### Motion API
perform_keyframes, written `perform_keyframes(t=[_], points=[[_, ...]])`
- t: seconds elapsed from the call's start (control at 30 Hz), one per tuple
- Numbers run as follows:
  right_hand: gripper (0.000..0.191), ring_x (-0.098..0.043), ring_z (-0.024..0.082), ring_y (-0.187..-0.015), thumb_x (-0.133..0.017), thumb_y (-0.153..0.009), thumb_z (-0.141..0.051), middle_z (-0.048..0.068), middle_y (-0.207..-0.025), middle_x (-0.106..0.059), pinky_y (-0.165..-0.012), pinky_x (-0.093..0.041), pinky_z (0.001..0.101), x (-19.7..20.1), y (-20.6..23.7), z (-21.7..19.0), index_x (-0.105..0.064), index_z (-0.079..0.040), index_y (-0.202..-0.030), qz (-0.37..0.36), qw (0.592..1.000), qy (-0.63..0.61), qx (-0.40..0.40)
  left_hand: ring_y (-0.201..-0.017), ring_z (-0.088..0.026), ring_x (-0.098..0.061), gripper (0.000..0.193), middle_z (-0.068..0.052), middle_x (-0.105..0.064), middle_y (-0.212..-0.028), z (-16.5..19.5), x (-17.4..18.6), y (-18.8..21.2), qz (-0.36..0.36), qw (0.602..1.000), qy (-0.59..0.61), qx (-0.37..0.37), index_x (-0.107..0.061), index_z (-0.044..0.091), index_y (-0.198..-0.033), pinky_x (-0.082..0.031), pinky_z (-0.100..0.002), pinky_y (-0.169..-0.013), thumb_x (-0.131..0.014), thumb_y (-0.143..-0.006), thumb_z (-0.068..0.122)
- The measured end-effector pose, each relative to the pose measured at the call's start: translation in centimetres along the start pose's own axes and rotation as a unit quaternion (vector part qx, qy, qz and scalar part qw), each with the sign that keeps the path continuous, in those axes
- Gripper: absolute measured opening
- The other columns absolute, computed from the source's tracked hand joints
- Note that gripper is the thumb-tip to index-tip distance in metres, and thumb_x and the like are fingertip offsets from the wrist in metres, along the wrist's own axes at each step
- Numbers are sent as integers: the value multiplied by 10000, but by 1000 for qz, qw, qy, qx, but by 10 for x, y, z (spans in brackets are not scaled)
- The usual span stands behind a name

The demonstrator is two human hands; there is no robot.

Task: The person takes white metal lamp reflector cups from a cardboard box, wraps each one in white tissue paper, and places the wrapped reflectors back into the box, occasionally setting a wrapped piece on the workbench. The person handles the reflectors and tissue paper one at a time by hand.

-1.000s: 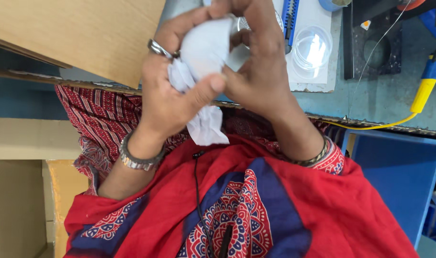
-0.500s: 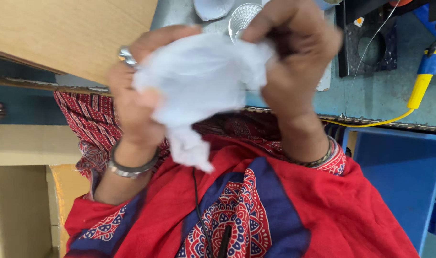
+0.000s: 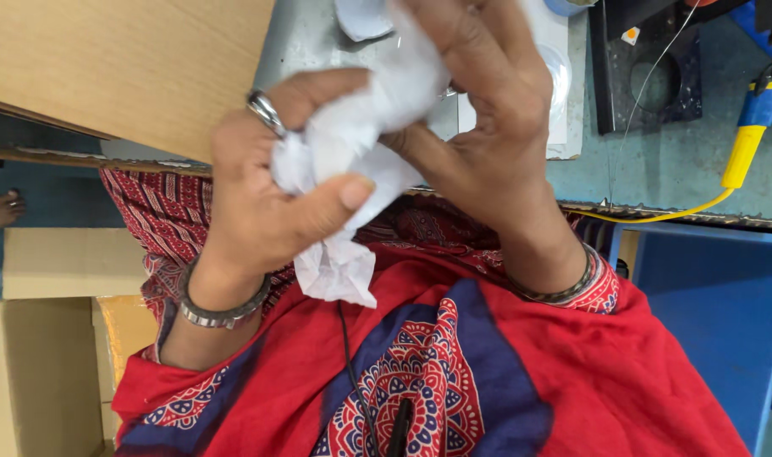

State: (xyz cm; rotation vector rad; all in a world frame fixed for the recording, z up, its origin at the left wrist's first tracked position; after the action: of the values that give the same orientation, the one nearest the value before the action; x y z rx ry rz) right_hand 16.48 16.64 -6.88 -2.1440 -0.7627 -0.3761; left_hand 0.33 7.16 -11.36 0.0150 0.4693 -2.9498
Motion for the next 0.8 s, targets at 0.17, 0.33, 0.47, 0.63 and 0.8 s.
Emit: perform_keyframes(t=[0.17,0.33,0.47,0.63,0.8], points=[[389,-627,155,-774,-899,-819,29,100,-969,-716,-684,-450,251,8,-1,8,-727,-6,-1166,-78,997,-9,-4,-1014,-141,-677,592,-114,-695,-1173,10,0,-6,-86,996,-29,-14,-616,-94,-1272,-536,-246,-909,-688,-923,379],[185,-649,99,-893,-767,-1028,150,63,-1068,-693,-785,-510,216,28,13,15,-682,43,-1152,0,984,-154,-89,-957,-125,-676,654,-102,-698,-1098,-7,13,3,-71,985,156,31,-620,-110,-1220,-543,-236,-843,-729,-906,453],[151,-570,90,-787,-745,-1019,181,79,-1005,-668,-690,-429,207,19,9,20,-707,86,-1130,72,994,-47,-71,-899,-136,-685,694,-107,-711,-1036,-16,16,6,-90,967,222,90,-638,-116,-1199,-550,-246,-798,-765,-839,464],[341,-629,105,-874,-759,-902,82,48,-1106,-659,-808,-537,282,21,-3,3,-603,-8,-1191,161,986,-3,38,-1041,-119,-654,714,-85,-685,-1172,-17,16,2,-46,992,107,53,-608,-97,-1318,-543,-245,-931,-784,-901,454],[434,-610,259,-948,-921,-877,-55,73,-1193,-645,-775,-483,374,9,1,-20,-664,-110,-1222,-36,976,150,151,-1105,-96,-615,661,-61,-653,-1244,-12,18,0,6,997,73,-2,-585,-66,-1344,-501,-237,-991,-809,-966,428]])
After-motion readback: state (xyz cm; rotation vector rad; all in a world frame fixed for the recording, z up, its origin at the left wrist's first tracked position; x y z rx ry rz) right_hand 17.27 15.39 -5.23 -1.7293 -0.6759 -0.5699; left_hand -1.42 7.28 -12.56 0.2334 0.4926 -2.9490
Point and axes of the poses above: each hand's wrist, its own y-axis away from the middle knuckle, its own x-axis out of the back of the hand, z = x × y, the point moved 5 cm from there along -y, towards the middle knuckle
